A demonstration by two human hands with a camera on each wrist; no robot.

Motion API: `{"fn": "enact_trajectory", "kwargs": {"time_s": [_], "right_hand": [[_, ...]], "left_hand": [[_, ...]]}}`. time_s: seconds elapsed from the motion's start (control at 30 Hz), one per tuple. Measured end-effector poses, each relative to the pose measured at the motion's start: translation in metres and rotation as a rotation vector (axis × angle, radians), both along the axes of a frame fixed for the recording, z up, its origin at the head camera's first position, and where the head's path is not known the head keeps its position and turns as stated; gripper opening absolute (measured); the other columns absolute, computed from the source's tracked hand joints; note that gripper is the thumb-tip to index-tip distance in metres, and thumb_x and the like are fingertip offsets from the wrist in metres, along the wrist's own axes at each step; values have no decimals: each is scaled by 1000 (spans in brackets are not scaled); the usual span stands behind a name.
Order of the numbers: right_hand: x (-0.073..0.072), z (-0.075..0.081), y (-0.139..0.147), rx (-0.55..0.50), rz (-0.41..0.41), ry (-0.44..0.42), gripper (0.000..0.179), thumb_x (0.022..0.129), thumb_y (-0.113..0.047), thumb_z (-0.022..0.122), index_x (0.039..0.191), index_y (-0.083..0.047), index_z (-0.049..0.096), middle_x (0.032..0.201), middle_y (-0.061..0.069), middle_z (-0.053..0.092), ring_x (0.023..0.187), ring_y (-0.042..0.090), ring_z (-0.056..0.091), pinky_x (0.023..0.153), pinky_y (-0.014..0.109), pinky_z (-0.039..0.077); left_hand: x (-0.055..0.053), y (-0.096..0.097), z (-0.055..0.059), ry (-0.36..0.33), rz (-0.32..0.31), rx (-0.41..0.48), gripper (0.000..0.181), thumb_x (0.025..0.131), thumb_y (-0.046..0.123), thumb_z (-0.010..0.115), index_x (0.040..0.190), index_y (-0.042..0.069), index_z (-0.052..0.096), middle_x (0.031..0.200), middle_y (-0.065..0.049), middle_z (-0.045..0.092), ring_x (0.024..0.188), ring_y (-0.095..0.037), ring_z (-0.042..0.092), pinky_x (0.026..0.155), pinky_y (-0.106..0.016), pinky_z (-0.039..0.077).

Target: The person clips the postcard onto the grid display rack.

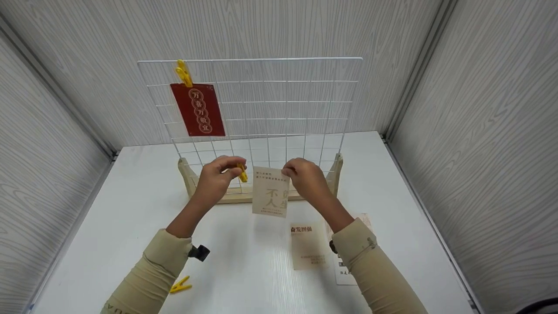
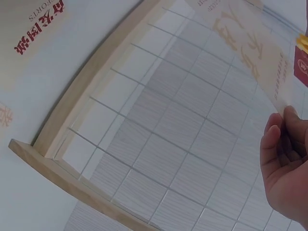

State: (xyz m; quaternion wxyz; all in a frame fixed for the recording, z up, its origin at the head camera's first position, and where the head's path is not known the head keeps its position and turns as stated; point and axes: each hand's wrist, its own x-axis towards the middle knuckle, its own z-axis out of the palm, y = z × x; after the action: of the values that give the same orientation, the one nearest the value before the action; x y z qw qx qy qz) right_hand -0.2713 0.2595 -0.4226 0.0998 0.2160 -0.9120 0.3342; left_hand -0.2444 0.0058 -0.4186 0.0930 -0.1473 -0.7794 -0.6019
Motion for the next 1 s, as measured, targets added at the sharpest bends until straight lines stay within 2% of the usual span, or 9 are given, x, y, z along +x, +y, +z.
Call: {"fn": "enact_trajectory", "kwargs": {"time_s": [0.2, 0.4, 0.5, 0.7, 1.0], "right_hand": [[-6, 18, -2, 25, 10, 40, 14, 100, -16, 63, 103, -5, 72, 92, 7, 69, 74, 17, 57, 63, 31, 48], [-15, 36, -3, 54, -12, 53, 15, 100, -16, 63, 104, -4, 71, 98, 10, 71, 83, 22, 62, 70, 38, 52], [-21, 44, -4, 94, -22, 87, 16, 101, -18, 63, 104, -5, 72, 100, 10, 71, 89, 24, 66, 75, 41, 54], [-31, 65, -5, 143, -28, 211, 18, 101, -18, 62, 105, -4, 72, 101, 11, 71, 92, 26, 68, 78, 45, 55], [-45, 96, -7, 166, -60, 277, 20, 102, -20, 60, 107, -4, 71, 102, 12, 71, 95, 28, 69, 79, 47, 55]], "left_hand": [[-13, 4, 19, 14, -10, 12, 20, 96, 4, 66, 115, 6, 73, 112, -12, 68, 105, -17, 64, 85, -26, 57], [-26, 11, 42, 44, 3, -6, 20, 96, 4, 66, 115, 4, 73, 111, -7, 69, 107, -16, 64, 88, -25, 57], [-34, 13, 51, 82, 2, -19, 19, 96, 5, 66, 114, 5, 73, 111, -7, 69, 106, -15, 65, 88, -25, 57], [-48, 18, 67, 151, 17, -24, 21, 96, 5, 66, 115, 5, 73, 111, -7, 69, 105, -14, 64, 88, -25, 56], [-67, 28, 94, 176, 11, -1, 20, 97, 6, 65, 115, 5, 73, 110, -6, 68, 105, -13, 63, 90, -23, 55]]}}
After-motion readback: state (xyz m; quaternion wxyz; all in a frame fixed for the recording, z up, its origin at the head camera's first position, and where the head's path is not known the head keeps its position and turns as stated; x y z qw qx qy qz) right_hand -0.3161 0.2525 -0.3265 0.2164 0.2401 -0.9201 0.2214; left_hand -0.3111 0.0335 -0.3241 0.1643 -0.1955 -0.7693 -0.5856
